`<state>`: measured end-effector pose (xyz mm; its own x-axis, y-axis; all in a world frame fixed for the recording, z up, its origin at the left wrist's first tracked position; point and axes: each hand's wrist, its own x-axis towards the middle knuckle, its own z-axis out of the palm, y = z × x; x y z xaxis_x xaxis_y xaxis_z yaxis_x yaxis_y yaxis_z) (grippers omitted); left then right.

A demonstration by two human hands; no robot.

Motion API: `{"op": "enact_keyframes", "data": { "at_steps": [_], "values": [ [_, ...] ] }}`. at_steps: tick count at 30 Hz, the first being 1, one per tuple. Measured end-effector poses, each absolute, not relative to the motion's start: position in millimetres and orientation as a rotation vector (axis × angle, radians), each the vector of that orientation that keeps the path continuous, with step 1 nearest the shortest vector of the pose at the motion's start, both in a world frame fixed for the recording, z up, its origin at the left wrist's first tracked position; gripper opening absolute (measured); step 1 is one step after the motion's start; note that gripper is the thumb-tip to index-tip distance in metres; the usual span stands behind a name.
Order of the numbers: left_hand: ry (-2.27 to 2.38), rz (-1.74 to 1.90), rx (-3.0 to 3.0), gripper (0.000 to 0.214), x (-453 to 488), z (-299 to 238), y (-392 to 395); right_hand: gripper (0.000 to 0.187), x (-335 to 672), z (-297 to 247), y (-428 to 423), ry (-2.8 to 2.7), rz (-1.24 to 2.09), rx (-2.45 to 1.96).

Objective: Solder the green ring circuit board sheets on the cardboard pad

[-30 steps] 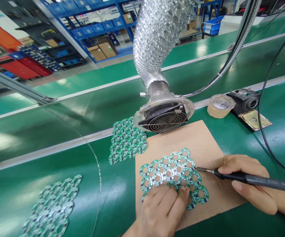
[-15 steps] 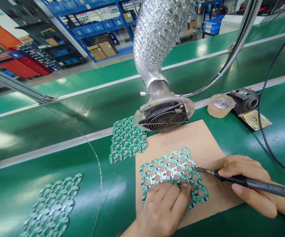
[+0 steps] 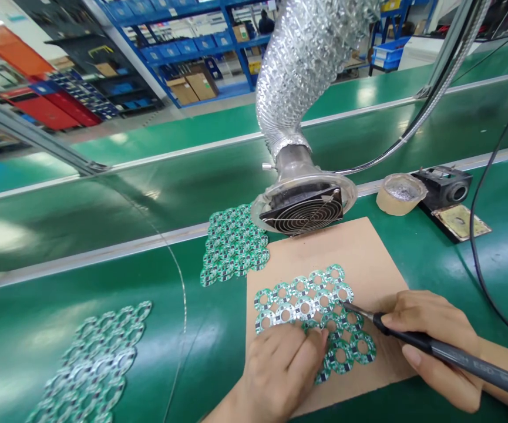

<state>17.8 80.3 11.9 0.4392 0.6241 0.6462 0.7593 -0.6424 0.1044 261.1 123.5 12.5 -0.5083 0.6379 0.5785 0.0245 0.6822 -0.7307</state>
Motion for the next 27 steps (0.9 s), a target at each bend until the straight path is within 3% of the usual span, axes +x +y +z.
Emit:
{"op": "enact_keyframes", "data": {
  "at_steps": [18,27],
  "values": [
    [-1.216,-0.921,-2.511,0.007,19.0,7.7,81.9,0.045,258.7,11.0,121.4,-2.061,0.789,-0.487],
    [-1.591,-1.209,-2.666,0.005,28.3,21.1,73.6,0.031,280.7,25.3,119.9,-1.918,0.906,-0.723]
  ]
}}
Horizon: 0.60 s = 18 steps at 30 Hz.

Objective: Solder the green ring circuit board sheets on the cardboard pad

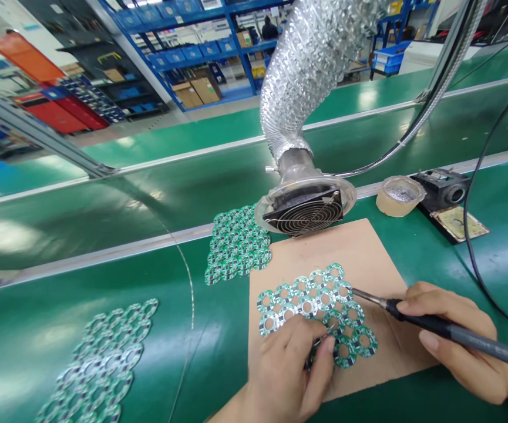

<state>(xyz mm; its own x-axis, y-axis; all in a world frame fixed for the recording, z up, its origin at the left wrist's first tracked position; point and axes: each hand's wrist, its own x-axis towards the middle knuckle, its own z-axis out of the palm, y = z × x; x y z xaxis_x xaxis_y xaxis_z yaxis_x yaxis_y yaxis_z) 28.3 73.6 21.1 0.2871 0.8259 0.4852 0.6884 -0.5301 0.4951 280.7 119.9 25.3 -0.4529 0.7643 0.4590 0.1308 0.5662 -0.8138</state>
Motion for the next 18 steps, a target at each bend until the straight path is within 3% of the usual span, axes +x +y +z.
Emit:
{"op": "enact_keyframes", "data": {
  "at_steps": [9,18],
  "values": [
    [1.299,1.009,2.3,0.009,55.7,25.5,66.7,0.029,297.5,10.3,122.7,-1.853,0.686,-0.822],
    [1.406,1.109,2.373,0.011,49.4,18.6,65.0,0.019,299.4,10.2,123.1,-1.918,0.879,-0.907]
  ]
}}
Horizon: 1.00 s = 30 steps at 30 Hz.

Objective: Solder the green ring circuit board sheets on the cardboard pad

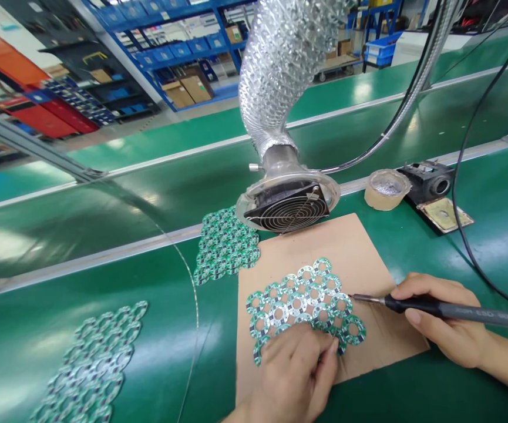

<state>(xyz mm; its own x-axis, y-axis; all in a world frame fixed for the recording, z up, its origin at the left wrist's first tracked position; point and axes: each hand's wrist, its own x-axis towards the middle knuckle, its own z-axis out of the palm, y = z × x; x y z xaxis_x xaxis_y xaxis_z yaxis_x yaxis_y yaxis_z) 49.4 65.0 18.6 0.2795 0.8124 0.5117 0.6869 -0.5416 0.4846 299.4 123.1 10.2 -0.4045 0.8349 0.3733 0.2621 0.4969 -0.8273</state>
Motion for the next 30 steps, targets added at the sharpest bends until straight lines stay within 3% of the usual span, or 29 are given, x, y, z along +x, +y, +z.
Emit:
{"op": "enact_keyframes", "data": {
  "at_steps": [30],
  "values": [
    [1.4,1.078,2.425,0.011,53.5,13.8,66.8,0.02,299.3,10.9,124.2,-1.897,0.968,-0.842]
  ]
}}
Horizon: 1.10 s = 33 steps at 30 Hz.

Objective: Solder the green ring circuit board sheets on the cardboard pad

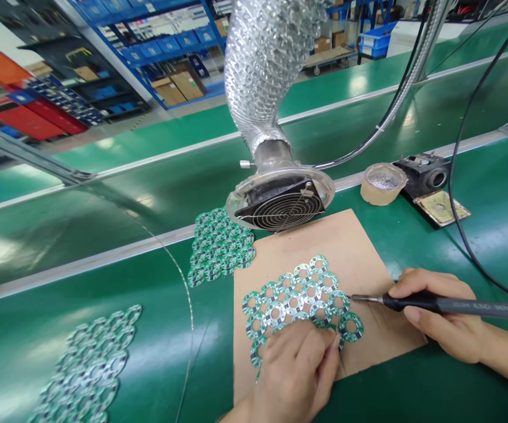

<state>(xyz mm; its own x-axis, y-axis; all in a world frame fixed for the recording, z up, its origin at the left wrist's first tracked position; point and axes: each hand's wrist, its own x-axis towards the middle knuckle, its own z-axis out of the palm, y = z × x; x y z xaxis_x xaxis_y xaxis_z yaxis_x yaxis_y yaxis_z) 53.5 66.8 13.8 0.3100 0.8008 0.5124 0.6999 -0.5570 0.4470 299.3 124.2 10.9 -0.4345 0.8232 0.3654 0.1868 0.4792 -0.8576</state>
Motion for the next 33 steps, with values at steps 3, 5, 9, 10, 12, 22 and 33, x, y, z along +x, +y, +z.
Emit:
{"op": "enact_keyframes", "data": {
  "at_steps": [3,5,9,10,12,22,33],
  "values": [
    [1.419,1.056,2.427,0.012,54.4,12.6,66.1,0.021,299.5,10.5,124.4,-1.906,0.984,-0.838],
    [1.424,1.03,2.428,0.013,54.8,12.5,66.2,0.022,299.3,10.3,124.4,-1.91,0.994,-0.826],
    [1.404,1.004,2.457,0.014,55.5,12.2,68.5,0.022,299.1,9.9,124.3,-1.904,1.002,-0.809],
    [1.4,1.0,2.466,0.014,55.7,12.1,69.2,0.022,299.2,9.9,124.2,-1.902,1.003,-0.809],
    [1.396,0.99,2.469,0.014,56.3,12.3,70.2,0.023,299.4,10.0,123.9,-1.896,1.008,-0.811],
    [1.362,1.02,2.483,0.014,57.3,14.0,66.8,0.022,299.4,10.8,124.1,-1.877,1.025,-0.812],
    [1.377,0.952,2.505,0.013,59.3,13.0,70.6,0.021,300.2,11.9,123.5,-1.899,1.01,-0.828]
  ]
}}
